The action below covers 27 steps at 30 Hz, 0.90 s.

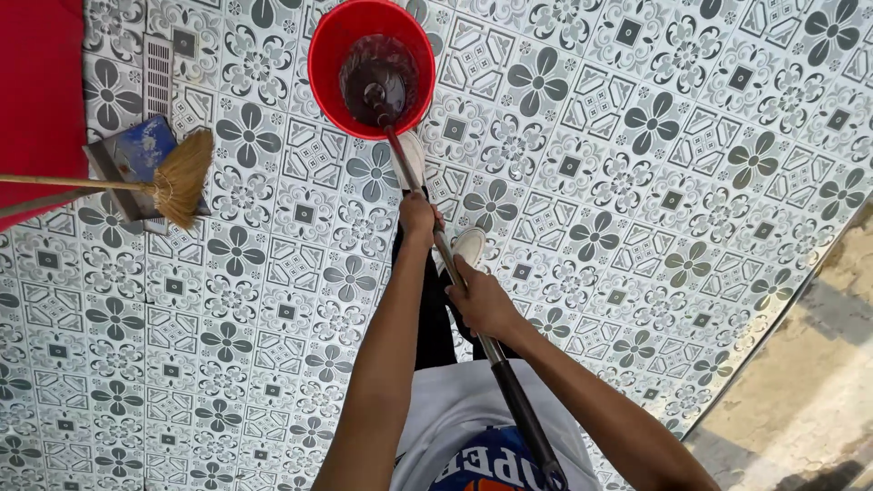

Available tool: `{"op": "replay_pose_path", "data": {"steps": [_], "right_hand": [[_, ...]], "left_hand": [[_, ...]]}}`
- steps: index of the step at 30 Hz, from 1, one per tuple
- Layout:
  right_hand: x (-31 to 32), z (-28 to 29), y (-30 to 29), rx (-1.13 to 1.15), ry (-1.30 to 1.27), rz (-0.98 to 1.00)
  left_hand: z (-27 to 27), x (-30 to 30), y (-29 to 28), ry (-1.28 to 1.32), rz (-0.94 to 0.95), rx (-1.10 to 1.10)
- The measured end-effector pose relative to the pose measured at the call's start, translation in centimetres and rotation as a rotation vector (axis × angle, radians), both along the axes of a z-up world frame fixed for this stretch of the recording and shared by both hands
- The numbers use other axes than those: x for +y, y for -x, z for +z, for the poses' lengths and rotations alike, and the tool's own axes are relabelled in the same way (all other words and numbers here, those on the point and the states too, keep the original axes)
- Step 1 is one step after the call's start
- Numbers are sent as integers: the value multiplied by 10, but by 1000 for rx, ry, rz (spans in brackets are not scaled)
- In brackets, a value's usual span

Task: Mopping a patterned tiled floor using a mop and a bucket of soapy water.

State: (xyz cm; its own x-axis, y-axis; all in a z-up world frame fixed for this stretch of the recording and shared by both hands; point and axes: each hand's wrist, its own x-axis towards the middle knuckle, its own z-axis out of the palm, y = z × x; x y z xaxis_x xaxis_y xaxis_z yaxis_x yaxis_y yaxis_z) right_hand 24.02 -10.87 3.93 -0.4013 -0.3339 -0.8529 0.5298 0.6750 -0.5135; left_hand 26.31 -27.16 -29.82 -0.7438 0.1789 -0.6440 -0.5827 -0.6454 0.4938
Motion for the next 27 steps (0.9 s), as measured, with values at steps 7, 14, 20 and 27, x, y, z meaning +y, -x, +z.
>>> {"op": "replay_pose_path", "data": {"steps": [7,14,20,27], "right_hand": [[90,-64,-71,-84,-149,159],[19,-237,-1,154,-356,619],[-59,-313,36,-65,-373,352],[-60,-336,3,39,-379,23]], "left_hand": [[33,47,-47,-25,210,-622],[-23,13,-37,773,-298,-481],[18,-66,-9,1033,-297,-416],[8,-91,26,733,-72,-487]]}}
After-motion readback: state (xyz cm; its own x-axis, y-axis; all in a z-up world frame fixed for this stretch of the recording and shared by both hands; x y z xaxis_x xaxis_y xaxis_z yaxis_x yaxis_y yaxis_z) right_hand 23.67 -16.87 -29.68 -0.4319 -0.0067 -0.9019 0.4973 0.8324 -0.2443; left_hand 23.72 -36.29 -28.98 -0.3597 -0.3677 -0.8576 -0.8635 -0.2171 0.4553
